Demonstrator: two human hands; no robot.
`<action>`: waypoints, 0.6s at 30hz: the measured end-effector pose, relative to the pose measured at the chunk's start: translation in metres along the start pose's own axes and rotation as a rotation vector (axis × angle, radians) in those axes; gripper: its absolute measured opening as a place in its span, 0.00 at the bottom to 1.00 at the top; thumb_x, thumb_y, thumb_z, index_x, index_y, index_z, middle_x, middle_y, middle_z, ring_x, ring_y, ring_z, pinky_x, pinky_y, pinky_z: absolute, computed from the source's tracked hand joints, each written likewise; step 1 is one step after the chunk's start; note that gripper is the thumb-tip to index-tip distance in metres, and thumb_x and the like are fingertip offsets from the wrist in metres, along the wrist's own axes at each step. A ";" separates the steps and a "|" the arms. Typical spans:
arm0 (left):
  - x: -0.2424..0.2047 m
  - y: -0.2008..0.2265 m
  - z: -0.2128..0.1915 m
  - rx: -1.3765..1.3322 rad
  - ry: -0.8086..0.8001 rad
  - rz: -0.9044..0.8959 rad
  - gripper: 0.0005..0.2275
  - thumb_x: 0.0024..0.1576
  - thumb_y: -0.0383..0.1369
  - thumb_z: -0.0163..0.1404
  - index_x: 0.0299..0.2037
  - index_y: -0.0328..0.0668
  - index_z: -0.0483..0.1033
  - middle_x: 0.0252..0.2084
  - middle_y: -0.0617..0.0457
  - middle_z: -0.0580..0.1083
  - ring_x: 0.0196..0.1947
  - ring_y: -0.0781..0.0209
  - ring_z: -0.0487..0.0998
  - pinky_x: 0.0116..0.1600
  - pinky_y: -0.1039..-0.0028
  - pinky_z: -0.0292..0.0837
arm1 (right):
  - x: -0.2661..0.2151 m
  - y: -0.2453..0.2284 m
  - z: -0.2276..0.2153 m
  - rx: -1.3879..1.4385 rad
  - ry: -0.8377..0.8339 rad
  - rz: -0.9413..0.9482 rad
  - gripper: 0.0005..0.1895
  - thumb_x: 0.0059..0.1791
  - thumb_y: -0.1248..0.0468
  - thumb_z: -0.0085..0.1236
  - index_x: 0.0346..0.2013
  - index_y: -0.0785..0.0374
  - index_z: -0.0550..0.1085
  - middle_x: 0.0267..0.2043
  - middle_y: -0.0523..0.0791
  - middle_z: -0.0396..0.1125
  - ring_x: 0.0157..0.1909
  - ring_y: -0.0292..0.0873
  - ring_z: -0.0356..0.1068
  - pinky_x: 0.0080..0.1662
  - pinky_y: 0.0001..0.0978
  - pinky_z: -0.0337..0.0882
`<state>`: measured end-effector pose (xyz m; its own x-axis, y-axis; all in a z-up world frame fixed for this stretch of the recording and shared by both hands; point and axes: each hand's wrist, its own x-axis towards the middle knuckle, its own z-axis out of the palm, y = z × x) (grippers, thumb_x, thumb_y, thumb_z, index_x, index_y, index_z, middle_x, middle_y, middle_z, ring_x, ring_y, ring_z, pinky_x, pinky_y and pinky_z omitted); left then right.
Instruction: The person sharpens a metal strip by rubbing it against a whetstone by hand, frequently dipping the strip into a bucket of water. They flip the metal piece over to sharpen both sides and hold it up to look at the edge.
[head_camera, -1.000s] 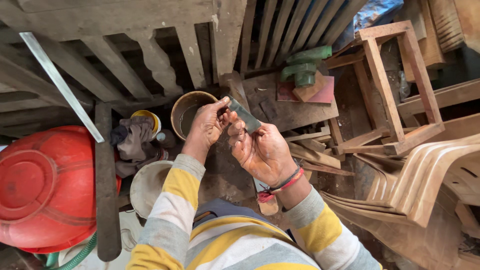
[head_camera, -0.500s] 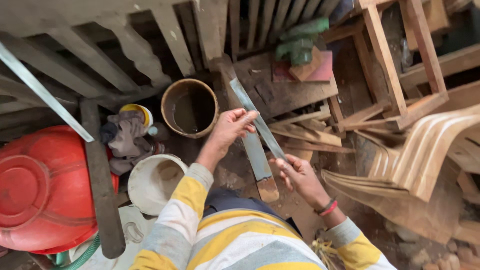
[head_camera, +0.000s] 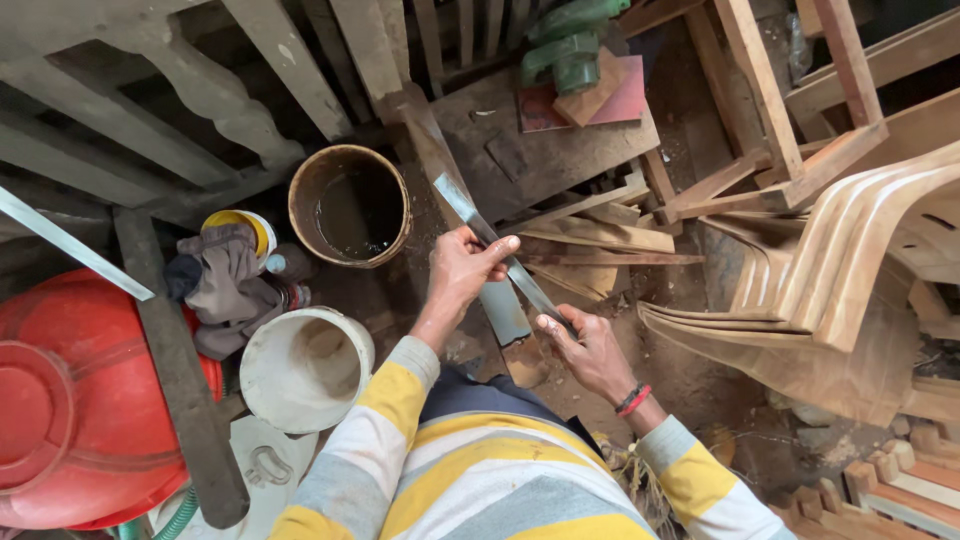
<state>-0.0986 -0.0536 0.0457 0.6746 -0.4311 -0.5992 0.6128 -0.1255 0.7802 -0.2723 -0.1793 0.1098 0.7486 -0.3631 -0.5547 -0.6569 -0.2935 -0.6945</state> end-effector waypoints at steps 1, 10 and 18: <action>0.001 -0.002 -0.001 -0.017 -0.015 -0.004 0.12 0.51 0.33 0.65 0.32 0.33 0.78 0.27 0.52 0.79 0.22 0.70 0.78 0.27 0.81 0.78 | 0.001 0.001 0.000 0.000 -0.006 -0.006 0.20 0.53 0.50 0.55 0.33 0.66 0.77 0.17 0.39 0.66 0.20 0.30 0.63 0.25 0.29 0.63; 0.020 -0.020 -0.027 -0.132 -0.224 0.006 0.09 0.57 0.31 0.61 0.38 0.30 0.79 0.30 0.50 0.79 0.27 0.68 0.81 0.33 0.79 0.79 | 0.007 0.011 0.008 0.061 0.012 0.003 0.19 0.53 0.51 0.55 0.32 0.65 0.77 0.18 0.39 0.65 0.20 0.29 0.61 0.24 0.29 0.61; 0.129 -0.072 -0.175 0.352 0.360 0.101 0.11 0.62 0.38 0.56 0.41 0.36 0.80 0.31 0.52 0.80 0.28 0.65 0.82 0.33 0.76 0.79 | 0.011 0.041 0.000 -0.174 0.069 0.064 0.17 0.52 0.53 0.58 0.28 0.64 0.77 0.15 0.42 0.60 0.19 0.33 0.57 0.24 0.33 0.59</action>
<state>0.0165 0.0563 -0.1195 0.8604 -0.1291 -0.4930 0.4033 -0.4190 0.8135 -0.2911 -0.1954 0.0755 0.7007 -0.4438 -0.5586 -0.7132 -0.4141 -0.5656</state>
